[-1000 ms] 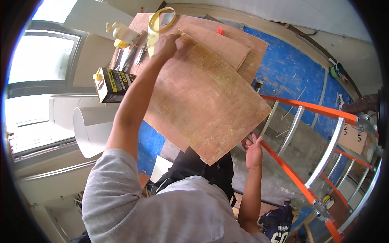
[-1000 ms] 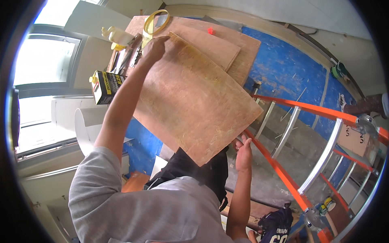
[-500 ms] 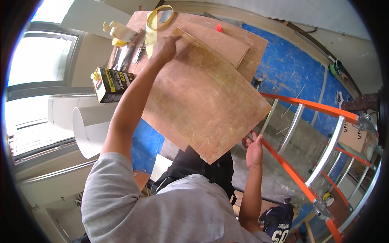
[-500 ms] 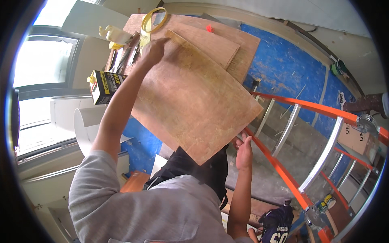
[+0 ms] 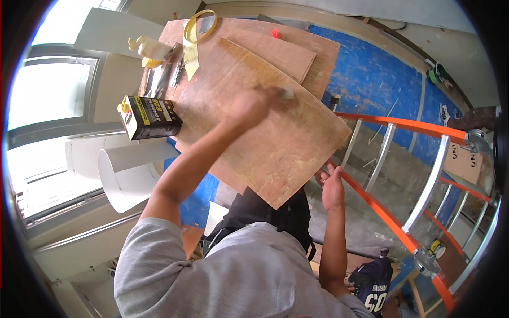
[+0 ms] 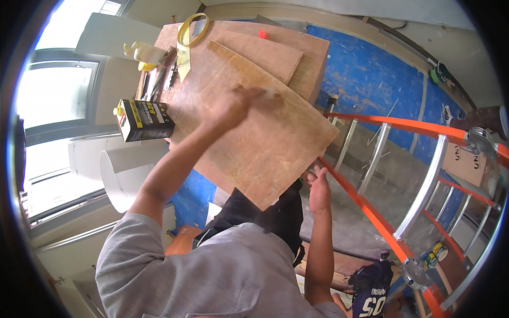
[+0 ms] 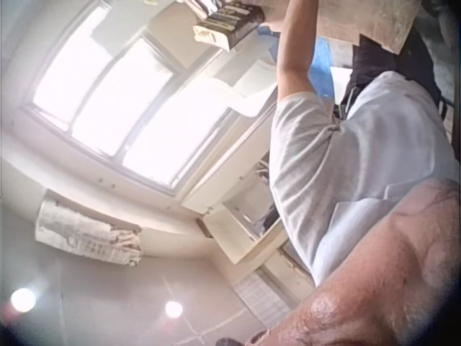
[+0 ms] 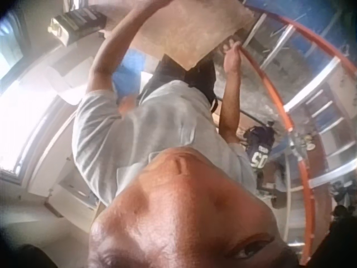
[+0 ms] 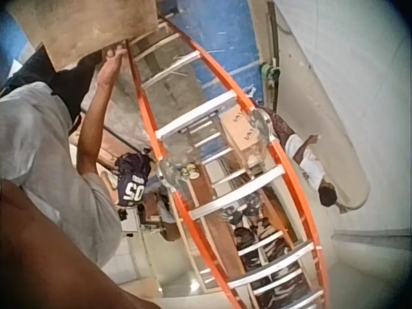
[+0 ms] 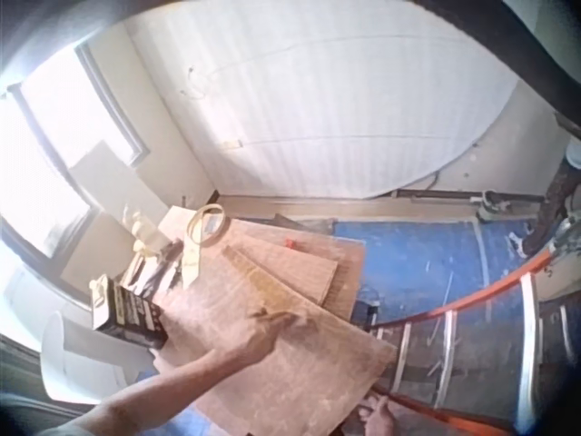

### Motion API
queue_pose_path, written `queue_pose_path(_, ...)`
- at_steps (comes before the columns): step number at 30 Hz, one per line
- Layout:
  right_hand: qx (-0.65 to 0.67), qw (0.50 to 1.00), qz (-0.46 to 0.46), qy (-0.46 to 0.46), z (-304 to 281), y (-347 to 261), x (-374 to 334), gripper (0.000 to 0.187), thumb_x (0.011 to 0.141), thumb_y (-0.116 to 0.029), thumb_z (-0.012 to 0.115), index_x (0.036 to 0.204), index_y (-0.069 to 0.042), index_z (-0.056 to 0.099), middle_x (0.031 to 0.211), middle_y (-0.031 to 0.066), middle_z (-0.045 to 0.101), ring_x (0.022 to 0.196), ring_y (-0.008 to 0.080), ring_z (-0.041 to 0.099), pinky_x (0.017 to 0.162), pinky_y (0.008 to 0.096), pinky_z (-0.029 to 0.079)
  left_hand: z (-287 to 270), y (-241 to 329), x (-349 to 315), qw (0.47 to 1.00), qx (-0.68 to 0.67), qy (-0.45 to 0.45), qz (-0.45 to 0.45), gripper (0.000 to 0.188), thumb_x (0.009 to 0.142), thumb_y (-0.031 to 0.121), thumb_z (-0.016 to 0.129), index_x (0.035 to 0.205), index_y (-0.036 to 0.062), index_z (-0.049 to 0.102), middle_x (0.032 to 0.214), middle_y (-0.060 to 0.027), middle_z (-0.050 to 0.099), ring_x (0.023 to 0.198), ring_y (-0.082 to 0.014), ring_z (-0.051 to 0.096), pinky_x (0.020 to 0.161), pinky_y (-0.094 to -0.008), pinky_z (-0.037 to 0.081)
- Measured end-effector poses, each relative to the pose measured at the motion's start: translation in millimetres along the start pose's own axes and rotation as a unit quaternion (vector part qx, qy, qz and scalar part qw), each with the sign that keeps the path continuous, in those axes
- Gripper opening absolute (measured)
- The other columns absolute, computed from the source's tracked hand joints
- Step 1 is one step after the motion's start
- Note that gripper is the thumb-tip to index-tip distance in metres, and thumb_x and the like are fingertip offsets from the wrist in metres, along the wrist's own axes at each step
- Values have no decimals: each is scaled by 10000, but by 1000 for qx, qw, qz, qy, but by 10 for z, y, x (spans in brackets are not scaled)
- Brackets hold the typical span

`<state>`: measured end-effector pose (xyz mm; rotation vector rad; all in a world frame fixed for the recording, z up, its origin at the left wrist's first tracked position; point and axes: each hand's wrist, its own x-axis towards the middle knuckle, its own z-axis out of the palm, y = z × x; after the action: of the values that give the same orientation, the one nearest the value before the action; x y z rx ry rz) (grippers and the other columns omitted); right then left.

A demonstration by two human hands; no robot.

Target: The person applies adhesive from a metal can onto a piece of wood and spreads it evenly across the surface using a scraper.

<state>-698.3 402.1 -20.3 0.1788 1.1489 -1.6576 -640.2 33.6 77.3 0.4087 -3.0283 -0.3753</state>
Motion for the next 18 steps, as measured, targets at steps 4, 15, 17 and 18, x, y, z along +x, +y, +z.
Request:
queue_pose_path(4, -13, 1000, 1, -3, 165, -130, -54, 845, 1002, -705, 358, 1553, -64, 356, 1169, 23, 683, 883, 104, 493, 869, 275, 314, -326, -834, 240, 976, 77, 76, -188, 439, 878, 67, 513, 1261, 152, 708, 979, -243, 719, 895, -362, 698, 830, -454, 561)
queue_pose_path(15, -43, 999, 2, -4, 142, -157, -40, 1031, 943, -806, 324, 1590, -10, 225, 1308, 117, 652, 1204, 176, 544, 1067, 357, 236, 301, 1382, 219, 982, -4, -160, -96, 391, 867, 250, 693, 1236, 132, 641, 1167, -100, 687, 961, -302, 684, 835, -397, 555)
queue_pose_path(17, -57, 998, 16, -9, 107, -137, -31, 1073, 935, -822, 302, 1595, 16, 182, 1365, 164, 622, 1301, 210, 513, 1169, 391, 121, 288, 1628, 75, 995, -55, -67, -40, 316, 884, 195, 632, 1179, 84, 651, 1021, -134, 704, 862, -327, 702, 739, -427, 564)
queue_pose_path(18, -59, 998, 14, -6, 97, -111, -6, 1069, 931, -824, 309, 1592, 9, 195, 1339, 147, 635, 1265, 200, 525, 1131, 380, 172, 262, 1645, 63, 997, -77, -18, -8, 285, 892, 168, 602, 1150, 59, 655, 948, -150, 712, 813, -339, 710, 691, -442, 568)
